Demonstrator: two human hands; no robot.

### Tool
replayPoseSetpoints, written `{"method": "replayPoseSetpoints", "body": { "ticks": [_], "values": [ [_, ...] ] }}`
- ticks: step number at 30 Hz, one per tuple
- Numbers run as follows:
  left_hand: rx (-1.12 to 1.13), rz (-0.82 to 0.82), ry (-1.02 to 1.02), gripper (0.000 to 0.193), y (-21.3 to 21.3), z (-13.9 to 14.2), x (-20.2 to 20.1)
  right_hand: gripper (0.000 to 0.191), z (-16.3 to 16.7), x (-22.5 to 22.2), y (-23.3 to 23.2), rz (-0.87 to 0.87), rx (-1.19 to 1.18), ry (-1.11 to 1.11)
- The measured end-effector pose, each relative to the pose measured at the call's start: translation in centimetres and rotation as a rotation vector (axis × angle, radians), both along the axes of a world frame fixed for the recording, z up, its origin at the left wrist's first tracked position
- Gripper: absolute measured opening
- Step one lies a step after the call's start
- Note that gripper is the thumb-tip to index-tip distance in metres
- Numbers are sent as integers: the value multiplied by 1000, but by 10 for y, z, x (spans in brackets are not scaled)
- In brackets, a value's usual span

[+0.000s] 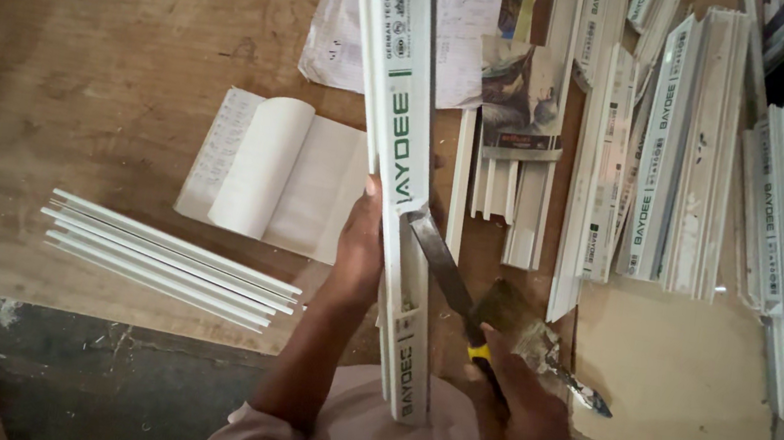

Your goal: The person picks up white PVC window profiles from a workbench and files their edges with a hand file, rotating the pieces to smooth different sides. They occasionally set finished pieces down, pick up new ones, and glance at an open notebook on the bench.

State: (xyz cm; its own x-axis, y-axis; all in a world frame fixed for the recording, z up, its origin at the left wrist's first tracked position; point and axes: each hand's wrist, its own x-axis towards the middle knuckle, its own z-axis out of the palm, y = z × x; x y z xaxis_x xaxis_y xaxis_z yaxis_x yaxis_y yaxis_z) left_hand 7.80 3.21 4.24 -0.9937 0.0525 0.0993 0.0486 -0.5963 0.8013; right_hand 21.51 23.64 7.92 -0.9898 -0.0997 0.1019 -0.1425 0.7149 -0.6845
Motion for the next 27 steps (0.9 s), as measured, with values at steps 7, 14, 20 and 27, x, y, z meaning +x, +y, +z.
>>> {"method": "replayPoseSetpoints", "body": {
  "ticks": [7,14,20,27],
  "values": [
    [94,-158,120,85,2,13,-6,51,7,-30,51,282,425,234],
    [49,-202,47,87,6,10,-6,62,28,-98,107,667,853,387],
    [56,-124,-63,82,11,2,-7,39,36,-121,131,568,653,530],
    [221,-1,23,72,-12,-7,-2,49,-24,-25,51,62,-72,-227]
  ]
}}
